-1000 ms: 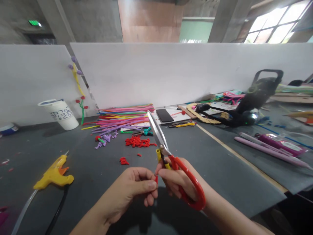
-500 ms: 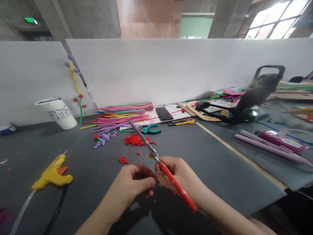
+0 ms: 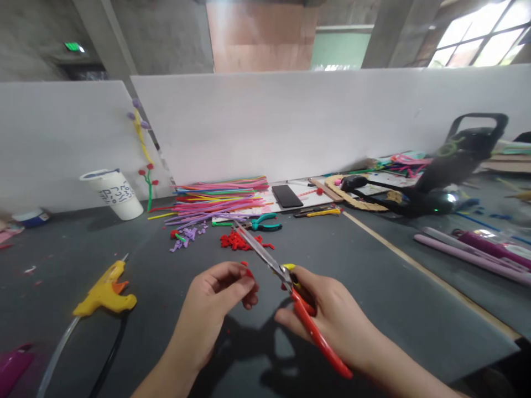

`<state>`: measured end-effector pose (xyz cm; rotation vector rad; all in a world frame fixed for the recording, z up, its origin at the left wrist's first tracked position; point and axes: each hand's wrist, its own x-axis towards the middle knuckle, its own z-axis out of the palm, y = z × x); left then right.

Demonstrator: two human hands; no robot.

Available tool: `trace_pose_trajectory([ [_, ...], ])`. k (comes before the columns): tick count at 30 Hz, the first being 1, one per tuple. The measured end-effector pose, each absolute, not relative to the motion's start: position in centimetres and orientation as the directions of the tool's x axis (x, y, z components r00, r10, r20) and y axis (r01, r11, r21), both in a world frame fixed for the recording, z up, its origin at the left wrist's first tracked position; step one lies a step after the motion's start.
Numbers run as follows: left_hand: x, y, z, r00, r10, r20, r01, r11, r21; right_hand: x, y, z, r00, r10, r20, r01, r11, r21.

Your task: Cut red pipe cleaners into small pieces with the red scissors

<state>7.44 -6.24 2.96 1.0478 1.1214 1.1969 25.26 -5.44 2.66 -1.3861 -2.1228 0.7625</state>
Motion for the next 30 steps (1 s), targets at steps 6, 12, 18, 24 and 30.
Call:
trace_pose_trajectory([
  [6, 7.2, -6.2, 3.1, -0.022, 1.0, 0.008, -0.2, -0.012, 0.98, 26.2, -6.1, 1.0, -0.411, 0.9, 0.146, 0.815, 0.434, -0.385],
  [12, 7.3, -6.3, 3.1, -0.045, 0.999, 0.002, -0.237, -0.012, 0.971, 26.6, -6.4, 0.3, -0.445, 0.877, 0.182, 0.821, 0.481, -0.307],
  [18, 7.3, -6.4, 3.2, -0.05, 0.999, -0.004, -0.246, -0.009, 0.969, 26.5, -6.3, 0.3, -0.458, 0.863, 0.213, 0.817, 0.503, -0.281],
  [24, 7.3, -6.3, 3.3, -0.036, 0.999, 0.005, -0.228, -0.013, 0.974, 26.6, -6.4, 0.1, -0.469, 0.848, 0.246, 0.809, 0.524, -0.265],
  [30, 7.2, -6.4, 3.4, -0.021, 1.0, 0.021, -0.227, -0.025, 0.974, 26.5, -6.3, 0.1, -0.468, 0.855, 0.225, 0.818, 0.515, -0.256],
])
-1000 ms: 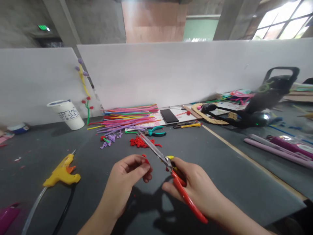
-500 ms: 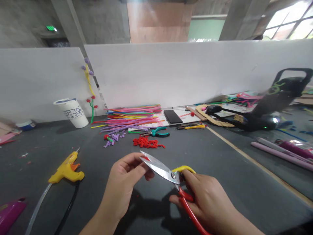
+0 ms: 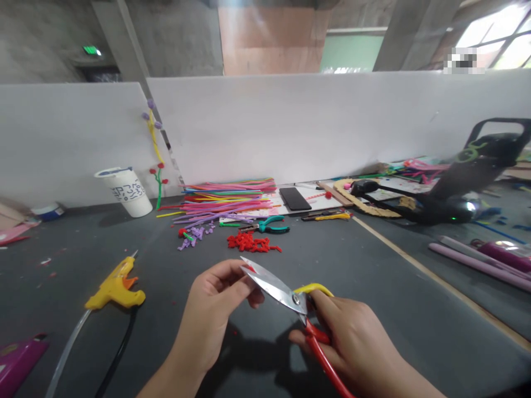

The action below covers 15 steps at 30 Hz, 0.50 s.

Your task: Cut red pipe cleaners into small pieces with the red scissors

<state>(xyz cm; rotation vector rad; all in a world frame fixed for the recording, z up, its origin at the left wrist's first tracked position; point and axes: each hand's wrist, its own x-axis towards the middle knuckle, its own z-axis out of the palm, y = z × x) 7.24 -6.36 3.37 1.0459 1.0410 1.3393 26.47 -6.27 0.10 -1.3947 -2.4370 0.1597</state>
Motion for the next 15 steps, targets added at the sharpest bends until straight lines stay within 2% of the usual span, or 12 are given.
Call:
trace_pose_trajectory([
  [15, 7.12, -6.29, 3.4, -0.016, 1.0, 0.007, -0.222, -0.01, 0.975, 26.47, -6.28, -0.05, -0.48, 0.84, 0.252, 0.813, 0.534, -0.23],
])
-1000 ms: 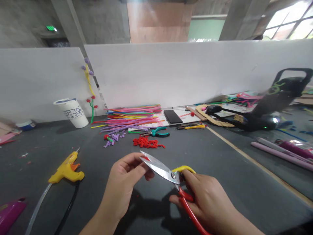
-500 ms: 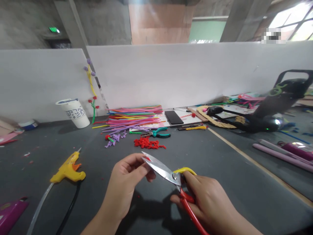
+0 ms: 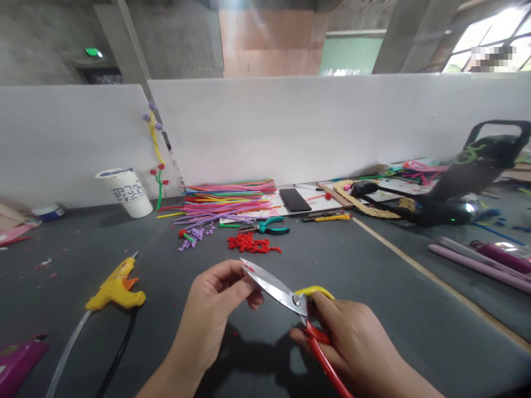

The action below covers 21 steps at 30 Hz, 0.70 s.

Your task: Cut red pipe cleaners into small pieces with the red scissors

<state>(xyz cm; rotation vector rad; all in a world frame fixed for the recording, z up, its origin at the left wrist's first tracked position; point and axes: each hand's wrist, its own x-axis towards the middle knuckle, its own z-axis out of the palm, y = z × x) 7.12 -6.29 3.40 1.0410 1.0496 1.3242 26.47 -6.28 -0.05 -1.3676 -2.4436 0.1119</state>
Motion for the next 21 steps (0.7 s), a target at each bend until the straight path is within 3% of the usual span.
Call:
trace_pose_trajectory([
  [11, 6.9, -6.2, 3.3, 0.004, 1.0, -0.001, -0.233, 0.002, 0.972, 26.8, -6.0, -0.1, -0.458, 0.853, 0.252, 0.821, 0.514, -0.248],
  [14, 7.0, -6.2, 3.4, 0.052, 0.998, -0.045, -0.25, 0.056, 0.967, 26.5, -5.9, 0.6, -0.391, 0.9, 0.192, 0.78, 0.435, -0.45],
  [18, 7.5, -6.3, 3.2, 0.195, 0.97, -0.148, -0.21, 0.188, 0.959, 25.4, -5.6, 1.7, -0.335, 0.941, 0.039, 0.505, 0.214, -0.836],
  [21, 8.0, -6.5, 2.7, 0.285, 0.934, -0.216, -0.148, 0.265, 0.953, 24.7, -5.2, 2.2, -0.317, 0.943, -0.095, 0.31, 0.008, -0.951],
])
